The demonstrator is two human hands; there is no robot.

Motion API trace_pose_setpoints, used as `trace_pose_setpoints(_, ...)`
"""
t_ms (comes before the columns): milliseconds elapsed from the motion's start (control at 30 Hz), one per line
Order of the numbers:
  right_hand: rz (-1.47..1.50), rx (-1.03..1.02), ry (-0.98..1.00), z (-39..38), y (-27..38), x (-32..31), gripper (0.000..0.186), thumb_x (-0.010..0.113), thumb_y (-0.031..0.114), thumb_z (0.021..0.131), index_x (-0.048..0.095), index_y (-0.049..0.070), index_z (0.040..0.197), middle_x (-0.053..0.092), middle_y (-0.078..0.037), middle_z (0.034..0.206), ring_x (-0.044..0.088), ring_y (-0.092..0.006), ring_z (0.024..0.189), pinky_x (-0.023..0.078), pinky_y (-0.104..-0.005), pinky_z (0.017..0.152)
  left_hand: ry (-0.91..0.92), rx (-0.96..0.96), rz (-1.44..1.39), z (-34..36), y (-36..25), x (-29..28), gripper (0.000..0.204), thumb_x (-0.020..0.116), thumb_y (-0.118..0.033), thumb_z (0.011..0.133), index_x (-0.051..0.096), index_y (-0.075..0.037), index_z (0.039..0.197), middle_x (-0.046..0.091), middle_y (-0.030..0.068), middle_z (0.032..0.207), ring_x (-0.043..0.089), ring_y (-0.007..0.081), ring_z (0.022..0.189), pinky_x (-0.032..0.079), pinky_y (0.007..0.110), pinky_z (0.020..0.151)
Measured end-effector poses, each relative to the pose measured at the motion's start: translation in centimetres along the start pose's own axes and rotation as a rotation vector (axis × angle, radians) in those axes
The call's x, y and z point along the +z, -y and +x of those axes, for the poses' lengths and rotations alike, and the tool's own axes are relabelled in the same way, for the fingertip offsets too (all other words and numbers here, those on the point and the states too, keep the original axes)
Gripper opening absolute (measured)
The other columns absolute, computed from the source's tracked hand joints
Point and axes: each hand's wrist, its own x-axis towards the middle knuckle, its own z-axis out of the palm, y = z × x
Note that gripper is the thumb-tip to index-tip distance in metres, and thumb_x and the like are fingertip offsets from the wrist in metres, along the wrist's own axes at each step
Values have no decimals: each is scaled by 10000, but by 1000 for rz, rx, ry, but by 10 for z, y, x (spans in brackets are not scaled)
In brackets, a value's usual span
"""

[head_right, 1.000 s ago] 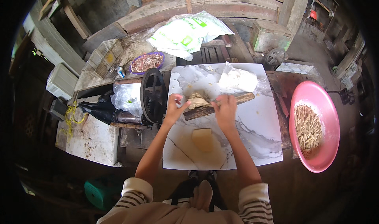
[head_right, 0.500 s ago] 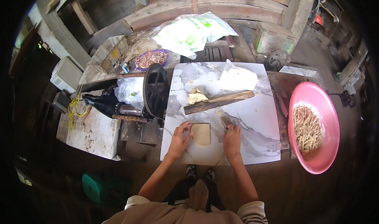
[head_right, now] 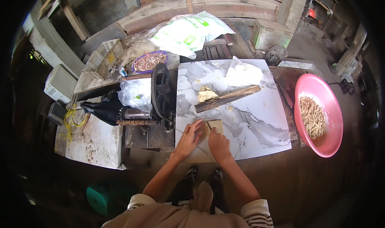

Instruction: The person kneads a piece of dough on a floured table, rolls it flat with a wooden rolling pin, and then cuts it into thin strips using a knife. The cut noodles are placed into a pink bowl.

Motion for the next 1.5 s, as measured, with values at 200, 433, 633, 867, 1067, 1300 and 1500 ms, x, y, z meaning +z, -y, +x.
trace_pose_setpoints(200, -112, 23, -113, 7, 14, 17, 207, 562, 105, 830, 493, -21, 978, 645, -165, 725, 673, -325, 677, 547, -392, 553, 52, 94, -26, 4, 10, -8, 559, 568, -16, 864, 341, -37, 1373, 594, 148, 1214, 496, 334, 1081, 388, 389, 962)
trace_pose_setpoints(433, -219, 117, -78, 10, 28, 22, 244, 597, 134, 813, 504, -10, 988, 651, -120, 739, 681, -286, 712, 554, -385, 582, 73, 158, -113, 4, 18, -11, 585, 583, 18, 852, 340, -47, 1380, 562, 146, 1264, 487, 315, 1123, 373, 383, 979)
trace_pose_setpoints(633, -181, 170, 0, 15, 39, 15, 220, 587, 152, 842, 515, -5, 978, 658, -134, 792, 684, -299, 753, 557, -390, 614, 88, 164, -182, 4, 22, -12, 597, 587, 34, 839, 341, -39, 1378, 557, 152, 1265, 483, 317, 1138, 364, 381, 988)
trace_pose_setpoints(867, -129, 235, -44, 14, 44, 21, 180, 582, 154, 856, 524, -1, 927, 659, -150, 775, 685, -315, 753, 558, -405, 613, 42, 206, -153, 3, 26, -7, 596, 598, 44, 808, 369, -17, 1355, 564, 166, 1230, 512, 319, 1049, 403, 385, 944)
trace_pose_setpoints(1067, -119, 232, -59, -3, 42, 26, 129, 542, 128, 869, 524, 8, 913, 661, -164, 746, 687, -321, 716, 561, -403, 585, 16, 243, -134, 4, 33, -2, 570, 590, 17, 829, 362, -7, 1352, 567, 157, 1241, 508, 321, 1038, 407, 381, 929)
trace_pose_setpoints(1300, -119, 255, -123, -29, 43, 34, 81, 502, 104, 863, 516, 26, 876, 651, -158, 662, 680, -317, 634, 551, -420, 532, 40, 208, -131, 4, 29, -3, 546, 602, -25, 845, 375, -27, 1341, 551, 130, 1262, 524, 283, 996, 419, 377, 921)
trace_pose_setpoints(1500, -73, 293, -72, -70, 42, 36, 82, 481, 108, 864, 492, 31, 887, 637, -168, 625, 666, -348, 605, 542, -447, 525, 12, 147, -15, 8, 27, 3, 489, 626, -54, 832, 441, -25, 1284, 514, 150, 1131, 502, 318, 974, 429, 417, 888)
